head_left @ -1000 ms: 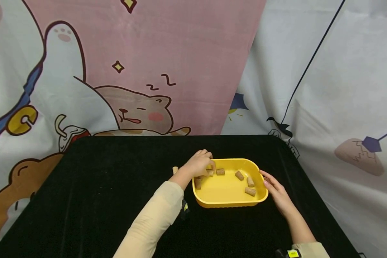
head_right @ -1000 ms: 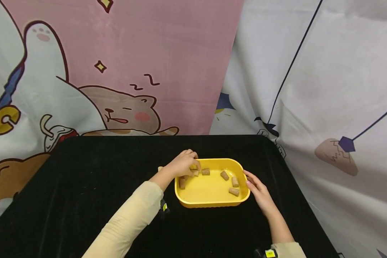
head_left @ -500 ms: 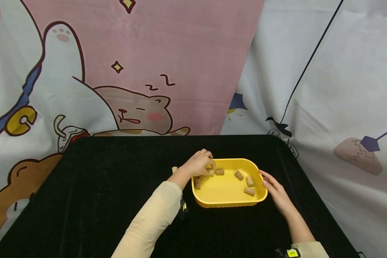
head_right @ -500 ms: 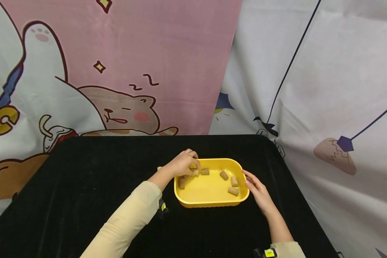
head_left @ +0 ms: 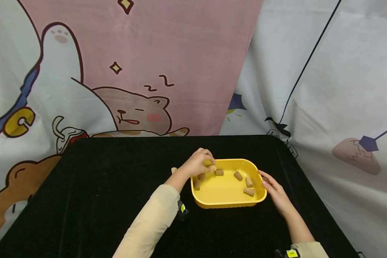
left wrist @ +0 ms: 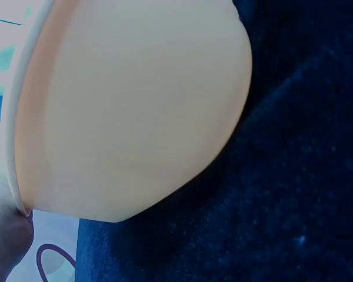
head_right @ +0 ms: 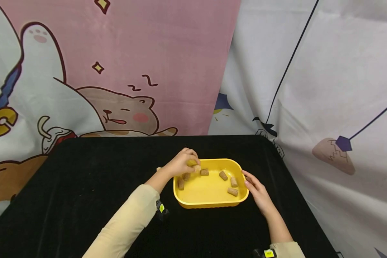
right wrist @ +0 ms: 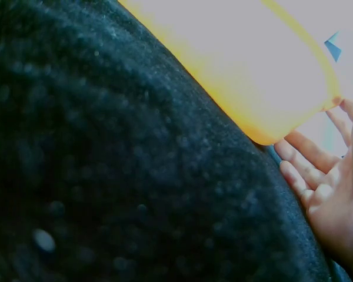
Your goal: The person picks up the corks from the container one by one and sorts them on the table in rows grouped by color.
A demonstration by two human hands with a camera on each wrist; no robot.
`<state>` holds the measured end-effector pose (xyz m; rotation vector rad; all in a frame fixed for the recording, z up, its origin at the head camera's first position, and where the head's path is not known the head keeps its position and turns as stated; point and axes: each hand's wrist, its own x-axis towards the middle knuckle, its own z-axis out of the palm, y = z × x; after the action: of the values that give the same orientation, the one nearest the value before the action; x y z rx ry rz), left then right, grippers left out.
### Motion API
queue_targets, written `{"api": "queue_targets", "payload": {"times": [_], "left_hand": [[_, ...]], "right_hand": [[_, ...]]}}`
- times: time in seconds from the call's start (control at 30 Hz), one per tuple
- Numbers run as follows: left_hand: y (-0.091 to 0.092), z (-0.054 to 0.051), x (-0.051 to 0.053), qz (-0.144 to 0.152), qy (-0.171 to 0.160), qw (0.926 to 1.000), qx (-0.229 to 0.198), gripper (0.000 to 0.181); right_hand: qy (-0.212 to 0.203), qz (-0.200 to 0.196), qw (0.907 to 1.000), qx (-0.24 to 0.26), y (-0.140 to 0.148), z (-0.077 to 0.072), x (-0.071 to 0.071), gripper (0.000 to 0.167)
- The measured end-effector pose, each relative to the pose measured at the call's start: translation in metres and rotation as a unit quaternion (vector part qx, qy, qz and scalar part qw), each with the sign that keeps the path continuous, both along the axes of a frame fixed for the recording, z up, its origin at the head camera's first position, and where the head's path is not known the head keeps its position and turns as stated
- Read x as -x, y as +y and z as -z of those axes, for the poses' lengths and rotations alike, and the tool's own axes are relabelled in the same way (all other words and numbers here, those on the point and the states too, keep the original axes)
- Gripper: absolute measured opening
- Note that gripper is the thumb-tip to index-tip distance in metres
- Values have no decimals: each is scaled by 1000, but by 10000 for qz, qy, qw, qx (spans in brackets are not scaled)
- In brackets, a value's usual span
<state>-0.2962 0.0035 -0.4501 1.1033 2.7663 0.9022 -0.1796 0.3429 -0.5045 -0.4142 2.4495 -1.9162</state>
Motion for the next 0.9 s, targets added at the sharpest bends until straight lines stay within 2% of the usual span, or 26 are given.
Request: {"api": "queue_targets", "payload": {"times": [0.2,0.43,0.67,0.9], "left_hand": [[-2,-2,-3,-90,-214,9987,-463,19],[-7,-10,-6,-227,-281,9949,-938,21],[-14,-18,-6,-510,-417,9868,-1481,23],[-20,-26,-12,-683,-488,9783,-1897,23]], "right_hand": [[47,19,10000,23,-1,-1,0,44],[106,-16,9999,14,-2,-1,-1,44],[98,-23,9999,-39,-1,-1,-1,44],[149,-3,9999,9,-1,-1,-1,44]]}}
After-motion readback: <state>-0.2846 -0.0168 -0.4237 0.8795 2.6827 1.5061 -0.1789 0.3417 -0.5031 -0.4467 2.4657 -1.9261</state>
